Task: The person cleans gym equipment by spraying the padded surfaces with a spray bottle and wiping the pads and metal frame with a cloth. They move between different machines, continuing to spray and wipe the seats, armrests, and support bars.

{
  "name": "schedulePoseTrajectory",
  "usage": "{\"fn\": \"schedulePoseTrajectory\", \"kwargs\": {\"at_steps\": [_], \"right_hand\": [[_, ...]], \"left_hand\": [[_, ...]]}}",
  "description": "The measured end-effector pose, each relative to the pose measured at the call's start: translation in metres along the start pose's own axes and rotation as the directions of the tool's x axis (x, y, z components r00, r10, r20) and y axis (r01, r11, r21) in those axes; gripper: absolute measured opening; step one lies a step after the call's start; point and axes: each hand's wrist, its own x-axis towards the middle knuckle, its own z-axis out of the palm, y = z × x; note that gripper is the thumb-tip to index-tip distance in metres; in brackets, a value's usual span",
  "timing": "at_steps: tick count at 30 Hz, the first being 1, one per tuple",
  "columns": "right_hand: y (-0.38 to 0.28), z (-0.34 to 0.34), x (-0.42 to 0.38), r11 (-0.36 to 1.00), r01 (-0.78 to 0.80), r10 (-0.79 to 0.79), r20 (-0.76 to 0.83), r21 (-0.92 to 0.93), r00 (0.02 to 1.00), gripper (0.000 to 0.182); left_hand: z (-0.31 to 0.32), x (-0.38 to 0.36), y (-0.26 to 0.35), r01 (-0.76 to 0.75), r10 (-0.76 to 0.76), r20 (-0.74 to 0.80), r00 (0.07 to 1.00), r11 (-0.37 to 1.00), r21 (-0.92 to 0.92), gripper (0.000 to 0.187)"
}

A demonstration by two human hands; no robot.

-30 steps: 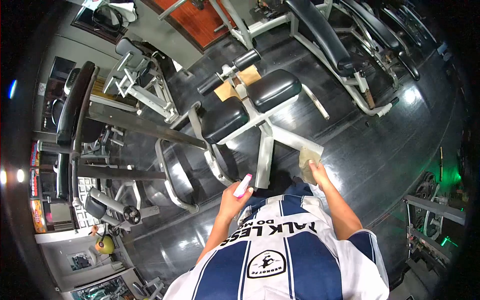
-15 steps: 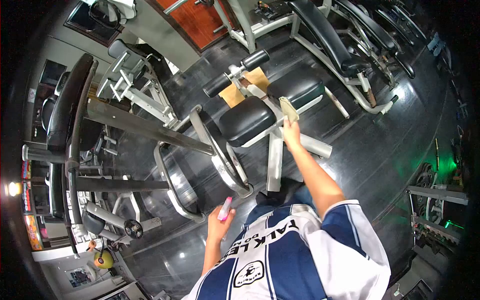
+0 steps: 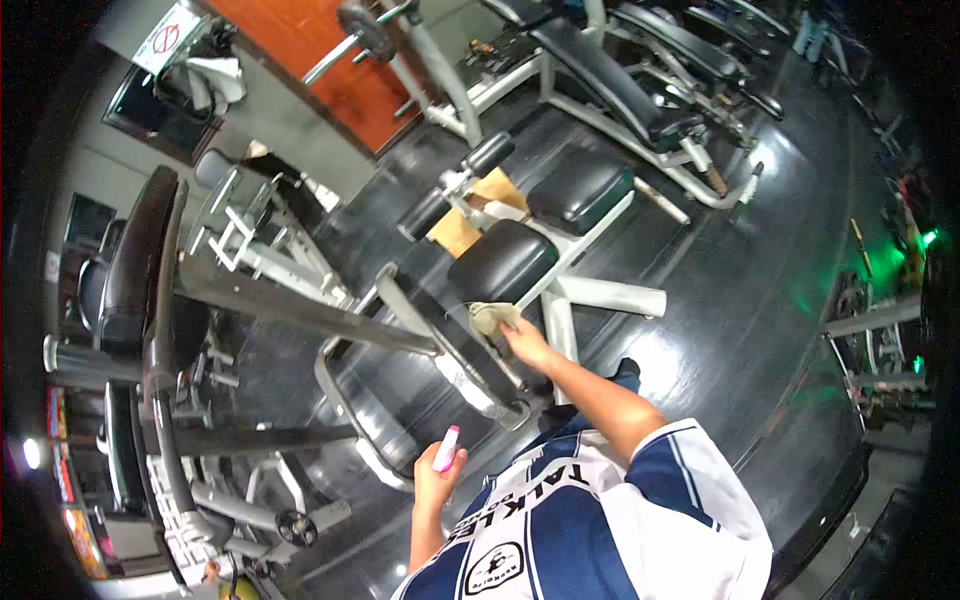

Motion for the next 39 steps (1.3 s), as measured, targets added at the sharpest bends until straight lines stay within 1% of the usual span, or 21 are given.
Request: {"fn": "schedulePoseTrajectory", "kwargs": {"at_steps": [1, 2, 4, 6, 8, 11, 13, 16, 18, 20, 21, 26, 29, 31, 32, 33, 34, 36, 37, 38, 39], "right_hand": [[-0.014, -0.030, -0.003, 0.996, -0.079, 0.078, 0.031, 0.033, 0.996, 0.042], [-0.029, -0.060, -0.012, 0.999, -0.048, 0.048, -0.016, 0.000, 0.999, 0.046], [-0.054, -0.109, -0.040, 0.967, -0.190, 0.206, -0.085, 0.173, 0.975, 0.048], [-0.062, -0.153, -0.070, 0.931, -0.331, 0.358, -0.201, 0.157, 0.912, 0.048], [-0.023, -0.189, -0.100, 0.903, -0.336, 0.401, -0.243, 0.268, 0.883, 0.048], [-0.056, -0.197, -0.152, 0.887, -0.315, 0.432, -0.365, 0.339, 0.824, 0.047], [-0.074, -0.196, -0.165, 0.862, -0.221, 0.433, -0.435, 0.456, 0.790, 0.045], [-0.086, -0.204, -0.155, 0.867, -0.221, 0.420, -0.416, 0.447, 0.806, 0.044], [-0.095, -0.217, -0.139, 0.884, -0.258, 0.422, -0.431, 0.389, 0.797, 0.044], [-0.098, -0.234, -0.119, 0.917, -0.198, 0.346, -0.442, 0.347, 0.828, 0.045], [-0.099, -0.244, -0.108, 0.915, -0.195, 0.350, -0.455, 0.352, 0.819, 0.045], [-0.094, -0.308, -0.047, 0.930, -0.158, 0.294, -0.412, 0.332, 0.863, 0.044], [-0.113, -0.349, 0.001, 0.900, -0.253, 0.376, -0.340, 0.355, 0.862, 0.045], [-0.126, -0.371, 0.039, 0.944, -0.141, 0.259, -0.405, 0.298, 0.877, 0.047], [-0.130, -0.382, 0.062, 0.925, -0.139, 0.294, -0.436, 0.354, 0.850, 0.053], [-0.122, -0.398, 0.087, 0.936, -0.127, 0.278, -0.468, 0.328, 0.839, 0.055], [-0.168, -0.391, 0.100, 0.968, -0.019, 0.160, -0.555, 0.250, 0.816, 0.056], [-0.165, -0.409, 0.143, 0.998, -0.005, 0.034, -0.523, 0.058, 0.852, 0.049], [-0.180, -0.407, 0.156, 0.992, 0.033, -0.086, -0.453, -0.124, 0.887, 0.045], [-0.197, -0.400, 0.170, 0.950, 0.095, -0.202, -0.354, -0.297, 0.913, 0.041], [-0.193, -0.394, 0.186, 0.831, 0.196, -0.359, -0.233, -0.521, 0.904, 0.042]], "left_hand": [[0.000, 0.008, -0.001, -0.020, 0.020, -0.001, 1.000, 1.000, -0.007, 0.031], [0.004, 0.017, -0.010, -0.042, 0.042, 0.004, 0.999, 0.999, -0.024, 0.030], [0.009, 0.034, -0.010, -0.107, 0.109, 0.023, 0.994, 0.992, -0.070, 0.029], [0.017, 0.049, -0.001, -0.100, 0.106, 0.056, 0.993, 0.989, -0.107, 0.028], [0.027, 0.060, 0.012, -0.222, 0.225, 0.064, 0.972, 0.974, -0.044, 0.028], [0.045, 0.072, 0.029, -0.248, 0.267, 0.108, 0.958, 0.955, -0.163, 0.028], [0.057, 0.080, 0.039, -0.245, 0.281, 0.147, 0.948, 0.943, -0.224, 0.027], [0.064, 0.090, 0.076, -0.161, 0.238, 0.202, 0.950, 0.928, -0.336, 0.025], [0.084, 0.106, 0.071, -0.202, 0.288, 0.196, 0.937, 0.908, -0.368, 0.025], [0.104, 0.120, 0.069, -0.209, 0.319, 0.188, 0.929, 0.871, -0.445, 0.022], [0.109, 0.128, 0.075, -0.245, 0.350, 0.196, 0.916, 0.875, -0.417, 0.022], [0.135, 0.160, 0.106, -0.174, 0.284, 0.175, 0.943, 0.867, -0.466, 0.022], [0.166, 0.180, 0.117, -0.135, 0.200, 0.095, 0.975, 0.879, -0.457, 0.024], [0.182, 0.190, 0.135, -0.078, 0.137, 0.094, 0.986, 0.880, -0.468, 0.025], [0.188, 0.194, 0.144, -0.040, 0.100, 0.099, 0.990, 0.874, -0.484, 0.026], [0.188, 0.198, 0.167, 0.067, 0.012, 0.157, 0.988, 0.871, -0.487, 0.028], [0.190, 0.209, 0.181, 0.092, -0.018, 0.158, 0.987, 0.877, -0.472, 0.028], [0.195, 0.227, 0.203, 0.030, 0.012, 0.157, 0.988, 0.965, -0.260, 0.031], [0.196, 0.237, 0.216, -0.022, 0.035, 0.115, 0.993, 0.994, -0.110, 0.030], [0.200, 0.245, 0.229, -0.041, 0.049, 0.061, 0.997, 0.991, -0.124, 0.027], [0.202, 0.250, 0.238, -0.025, 0.029, 0.040, 0.999, 0.994, -0.109, 0.027]]}}
